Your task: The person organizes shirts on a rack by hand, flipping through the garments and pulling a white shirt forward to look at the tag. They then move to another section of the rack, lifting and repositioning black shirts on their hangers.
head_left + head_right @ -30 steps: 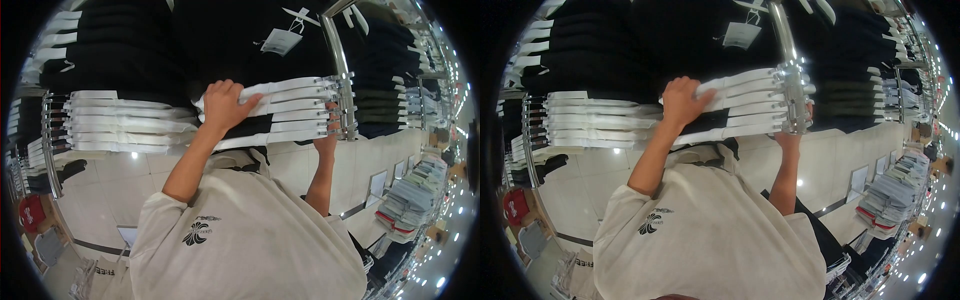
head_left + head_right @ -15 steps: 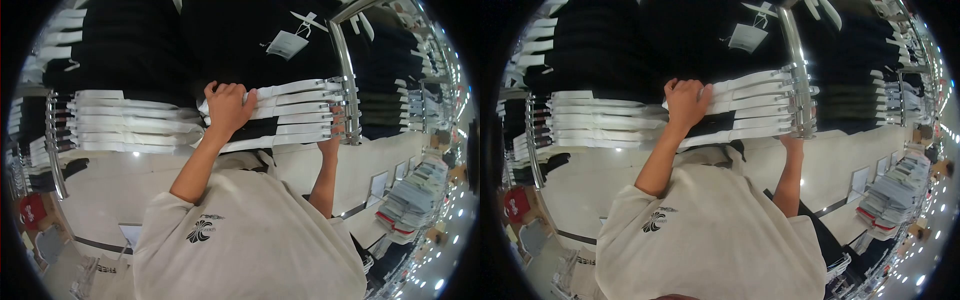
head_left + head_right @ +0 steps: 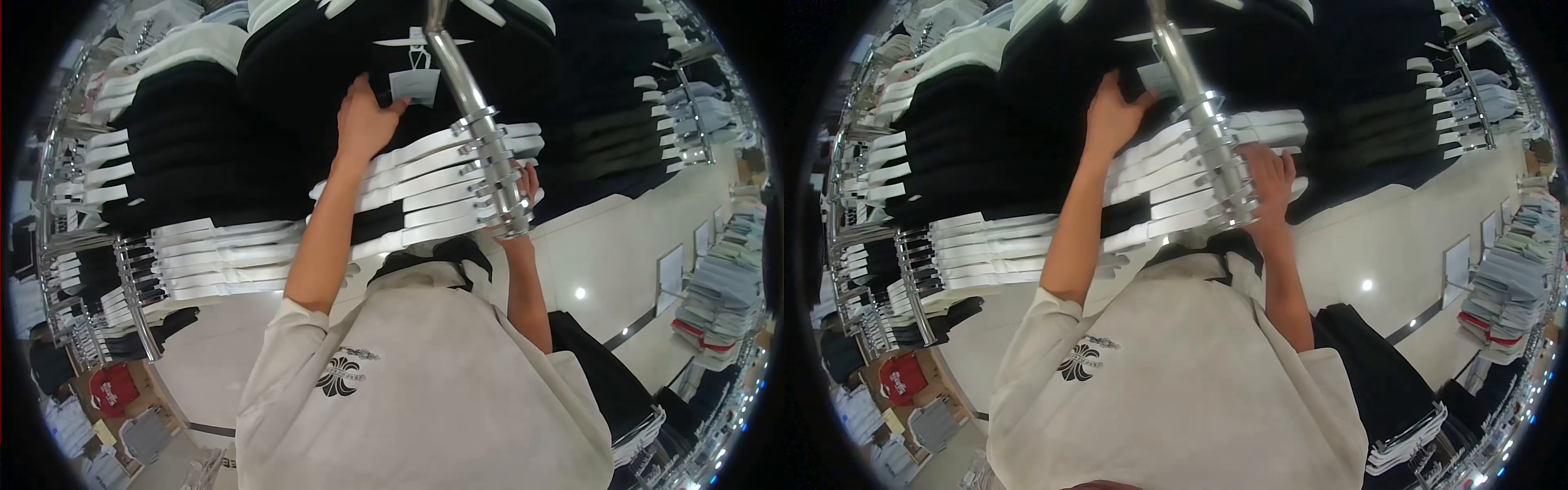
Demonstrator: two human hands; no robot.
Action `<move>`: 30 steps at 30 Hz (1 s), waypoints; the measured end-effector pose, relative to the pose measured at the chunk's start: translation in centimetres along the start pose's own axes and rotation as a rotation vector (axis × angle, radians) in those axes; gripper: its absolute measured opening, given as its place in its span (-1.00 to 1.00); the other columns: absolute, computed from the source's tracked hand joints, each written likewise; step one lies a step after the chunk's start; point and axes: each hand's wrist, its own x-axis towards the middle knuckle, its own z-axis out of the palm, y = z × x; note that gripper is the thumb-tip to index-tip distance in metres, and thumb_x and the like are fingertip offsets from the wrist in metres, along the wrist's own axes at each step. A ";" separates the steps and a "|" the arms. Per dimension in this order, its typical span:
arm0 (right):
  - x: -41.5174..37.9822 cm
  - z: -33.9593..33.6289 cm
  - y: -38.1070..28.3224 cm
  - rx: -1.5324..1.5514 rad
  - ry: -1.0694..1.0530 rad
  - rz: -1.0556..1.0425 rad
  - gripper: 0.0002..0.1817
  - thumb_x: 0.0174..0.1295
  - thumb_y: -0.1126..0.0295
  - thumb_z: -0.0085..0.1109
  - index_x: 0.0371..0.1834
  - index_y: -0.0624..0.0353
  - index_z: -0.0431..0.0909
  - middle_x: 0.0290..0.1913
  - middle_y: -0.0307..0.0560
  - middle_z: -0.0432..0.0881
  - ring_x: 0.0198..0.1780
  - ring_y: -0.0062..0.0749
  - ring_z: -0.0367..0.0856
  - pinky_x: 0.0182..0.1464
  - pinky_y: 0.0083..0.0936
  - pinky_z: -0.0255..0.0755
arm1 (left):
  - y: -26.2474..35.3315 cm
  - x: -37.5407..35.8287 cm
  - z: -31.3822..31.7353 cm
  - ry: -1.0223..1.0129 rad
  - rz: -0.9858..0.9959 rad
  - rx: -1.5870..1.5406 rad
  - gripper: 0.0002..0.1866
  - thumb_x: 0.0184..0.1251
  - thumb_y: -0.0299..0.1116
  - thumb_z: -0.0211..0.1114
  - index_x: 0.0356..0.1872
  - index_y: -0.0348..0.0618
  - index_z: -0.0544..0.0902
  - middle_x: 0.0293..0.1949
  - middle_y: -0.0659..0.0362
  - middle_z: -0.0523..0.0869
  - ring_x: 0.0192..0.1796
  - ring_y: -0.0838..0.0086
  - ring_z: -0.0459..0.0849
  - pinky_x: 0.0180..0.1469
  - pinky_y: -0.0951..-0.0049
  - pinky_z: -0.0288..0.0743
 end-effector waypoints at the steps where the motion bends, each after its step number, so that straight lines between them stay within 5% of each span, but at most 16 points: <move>1: 0.1 0.1 0.3 -0.013 -0.033 0.010 -0.30 0.14 -0.16 0.22 0.22 0.11 0.53 0.23 -0.04 0.62 0.34 -0.06 0.52 0.50 0.08 0.03 | -0.4 1.1 1.1 0.077 0.054 0.037 -0.37 0.21 -0.08 0.55 0.13 -0.41 0.65 -0.02 -0.21 0.78 0.07 -0.03 0.78 0.14 0.11 0.61; 4: 0.6 -0.4 0.1 0.019 -0.074 0.053 -0.27 0.02 -0.07 0.34 0.25 0.07 0.52 0.24 -0.07 0.61 0.37 -0.09 0.50 0.53 0.08 -0.03 | -0.4 3.0 1.7 -0.288 -0.177 -0.120 -0.40 0.23 -0.07 0.55 0.09 -0.41 0.69 -0.11 -0.18 0.81 -0.02 -0.02 0.81 0.04 0.13 0.64; 5: 1.1 -1.1 -0.2 0.036 -0.096 0.061 -0.27 0.00 -0.05 0.36 0.25 0.07 0.52 0.25 -0.07 0.61 0.38 -0.09 0.49 0.54 0.09 -0.04 | -0.9 2.9 2.5 -0.279 -0.108 -0.039 -0.49 0.26 -0.10 0.53 0.00 -0.39 0.74 -0.20 -0.17 0.82 -0.09 0.01 0.83 -0.05 0.15 0.65; 8: 1.1 -1.9 0.1 0.027 -0.152 0.063 -0.30 -0.04 0.02 0.38 0.22 0.07 0.55 0.27 -0.07 0.60 0.39 -0.09 0.48 0.55 0.11 -0.04 | 0.5 0.7 1.9 -0.185 -0.142 -0.441 -0.68 0.40 -0.26 0.45 -0.13 -0.41 0.75 -0.27 0.01 0.84 -0.23 0.35 0.78 -0.10 0.34 0.60; 9: 1.0 -2.2 0.5 0.027 -0.170 0.051 -0.33 -0.03 0.09 0.37 0.21 0.07 0.56 0.28 -0.07 0.60 0.38 -0.08 0.48 0.56 0.12 -0.03 | -0.5 0.6 2.1 -0.200 -0.280 -0.443 -0.74 0.44 -0.35 0.42 -0.12 -0.42 0.73 -0.29 0.12 0.81 -0.28 0.51 0.69 -0.16 0.44 0.54; 13: 2.2 -2.9 1.4 -0.004 -0.206 -0.029 -0.36 -0.01 0.17 0.34 0.22 0.08 0.55 0.26 -0.05 0.61 0.38 -0.06 0.49 0.54 0.14 0.01 | -2.6 -2.0 2.7 0.025 -0.549 -1.115 -0.79 0.44 -0.42 0.44 -0.07 -0.34 0.66 -0.35 0.23 0.76 -0.33 0.66 0.61 -0.25 0.60 0.45; 16: 2.7 -2.6 2.8 0.057 -0.179 -0.104 -0.36 -0.02 0.17 0.34 0.21 0.09 0.55 0.26 -0.05 0.62 0.39 -0.04 0.49 0.53 0.15 0.04 | -2.8 -4.0 2.7 0.127 -0.559 -1.100 -0.80 0.44 -0.41 0.44 -0.11 -0.35 0.67 -0.35 0.23 0.75 -0.36 0.68 0.58 -0.29 0.63 0.42; 21: 2.1 -1.9 4.6 -0.144 -0.240 -0.137 -0.55 0.27 0.29 0.20 0.22 0.14 0.56 0.23 -0.02 0.63 0.34 -0.07 0.56 0.57 0.10 0.10 | -1.5 -4.9 1.8 0.192 -0.548 -1.000 -0.74 0.50 -0.31 0.41 -0.37 -0.26 0.65 -0.58 0.35 0.60 -0.54 0.77 0.39 -0.49 0.62 0.23; 30: -0.3 -1.7 4.9 -0.058 -0.164 -0.014 -0.54 0.30 0.23 0.24 0.24 0.14 0.58 0.24 0.00 0.62 0.37 -0.06 0.53 0.56 0.10 0.15 | -1.0 -4.6 -0.9 0.149 -0.591 -0.968 -0.55 0.59 -0.20 0.30 -0.53 -0.29 0.69 -0.62 0.31 0.55 -0.53 0.71 0.38 -0.44 0.54 0.27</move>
